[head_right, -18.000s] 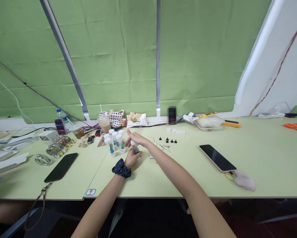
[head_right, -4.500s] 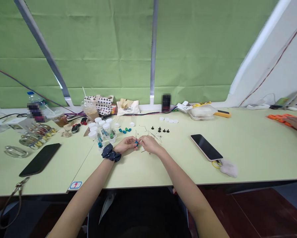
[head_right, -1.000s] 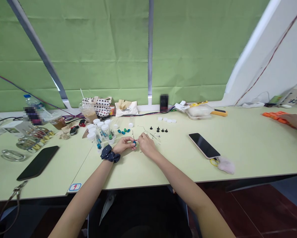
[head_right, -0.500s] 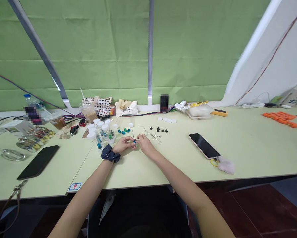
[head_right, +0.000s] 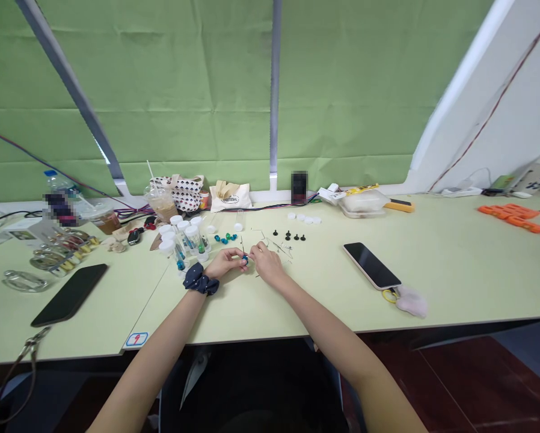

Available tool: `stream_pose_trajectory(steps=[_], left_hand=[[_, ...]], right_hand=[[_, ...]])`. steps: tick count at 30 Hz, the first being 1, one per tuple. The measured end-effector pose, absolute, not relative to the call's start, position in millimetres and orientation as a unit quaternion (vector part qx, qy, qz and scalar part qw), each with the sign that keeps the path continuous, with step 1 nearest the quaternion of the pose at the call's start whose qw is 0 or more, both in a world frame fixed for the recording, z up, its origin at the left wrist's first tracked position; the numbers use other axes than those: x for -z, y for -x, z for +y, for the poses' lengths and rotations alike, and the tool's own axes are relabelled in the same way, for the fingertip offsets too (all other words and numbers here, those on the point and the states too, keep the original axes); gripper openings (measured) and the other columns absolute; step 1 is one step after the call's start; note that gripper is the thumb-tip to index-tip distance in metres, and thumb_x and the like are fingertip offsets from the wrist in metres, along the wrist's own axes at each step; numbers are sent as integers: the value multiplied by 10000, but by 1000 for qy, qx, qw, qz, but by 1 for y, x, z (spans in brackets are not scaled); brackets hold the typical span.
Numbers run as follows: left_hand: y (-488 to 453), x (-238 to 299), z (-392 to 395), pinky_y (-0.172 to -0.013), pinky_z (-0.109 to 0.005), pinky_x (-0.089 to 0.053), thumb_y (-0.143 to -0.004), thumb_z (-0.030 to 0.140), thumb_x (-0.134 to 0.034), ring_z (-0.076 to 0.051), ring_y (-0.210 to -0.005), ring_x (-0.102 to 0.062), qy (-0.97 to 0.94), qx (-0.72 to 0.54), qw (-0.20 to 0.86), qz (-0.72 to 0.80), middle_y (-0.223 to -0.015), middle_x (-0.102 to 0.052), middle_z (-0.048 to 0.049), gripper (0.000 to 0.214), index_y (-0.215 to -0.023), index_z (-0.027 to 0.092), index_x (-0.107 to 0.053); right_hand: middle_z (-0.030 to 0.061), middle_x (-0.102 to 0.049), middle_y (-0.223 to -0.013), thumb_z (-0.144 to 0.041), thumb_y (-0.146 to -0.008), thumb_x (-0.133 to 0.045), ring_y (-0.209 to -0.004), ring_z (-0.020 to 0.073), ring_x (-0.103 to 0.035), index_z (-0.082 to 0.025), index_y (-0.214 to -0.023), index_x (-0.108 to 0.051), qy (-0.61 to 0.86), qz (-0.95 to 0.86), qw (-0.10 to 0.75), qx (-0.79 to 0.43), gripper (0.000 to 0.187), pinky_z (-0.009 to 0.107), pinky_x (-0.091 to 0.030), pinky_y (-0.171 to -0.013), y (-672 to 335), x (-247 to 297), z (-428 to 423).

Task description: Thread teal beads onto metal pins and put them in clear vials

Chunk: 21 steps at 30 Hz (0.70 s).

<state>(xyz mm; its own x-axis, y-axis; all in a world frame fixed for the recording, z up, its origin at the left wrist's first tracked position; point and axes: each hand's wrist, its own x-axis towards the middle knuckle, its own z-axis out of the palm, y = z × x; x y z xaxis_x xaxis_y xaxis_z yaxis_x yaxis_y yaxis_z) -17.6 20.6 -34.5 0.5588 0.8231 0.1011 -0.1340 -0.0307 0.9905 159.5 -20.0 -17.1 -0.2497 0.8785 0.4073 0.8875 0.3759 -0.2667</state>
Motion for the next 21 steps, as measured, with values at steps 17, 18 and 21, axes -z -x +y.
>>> stream_pose_trajectory(steps=[17,18,21], left_hand=[[18,33,19,-684,-329,-516,-611,306,-773,-164,-648,-653,-611,-369,641,281,-705,-667,-34,365,-842,97,-583],[18,32,19,-685,-327,-516,-616,307,-769,-163,-651,-652,-614,-369,639,281,-712,-667,-34,363,-851,96,-587],[17,31,19,-686,-324,-514,-621,320,-763,-160,-657,-649,-619,-371,631,285,-732,-667,-38,374,-871,96,-599]], right_hand=[[39,-538,-832,-219,-943,-334,-746,139,-512,-172,-821,-511,530,-786,306,-86,221,236,-366,-651,-156,20,-17],[38,-538,-828,-213,-939,-329,-739,141,-507,-174,-827,-504,520,-787,317,-96,211,240,-371,-652,-156,20,-17],[38,-540,-866,-197,-920,-320,-737,145,-504,-183,-899,-481,486,-793,345,-127,162,251,-388,-654,-156,20,-18]])
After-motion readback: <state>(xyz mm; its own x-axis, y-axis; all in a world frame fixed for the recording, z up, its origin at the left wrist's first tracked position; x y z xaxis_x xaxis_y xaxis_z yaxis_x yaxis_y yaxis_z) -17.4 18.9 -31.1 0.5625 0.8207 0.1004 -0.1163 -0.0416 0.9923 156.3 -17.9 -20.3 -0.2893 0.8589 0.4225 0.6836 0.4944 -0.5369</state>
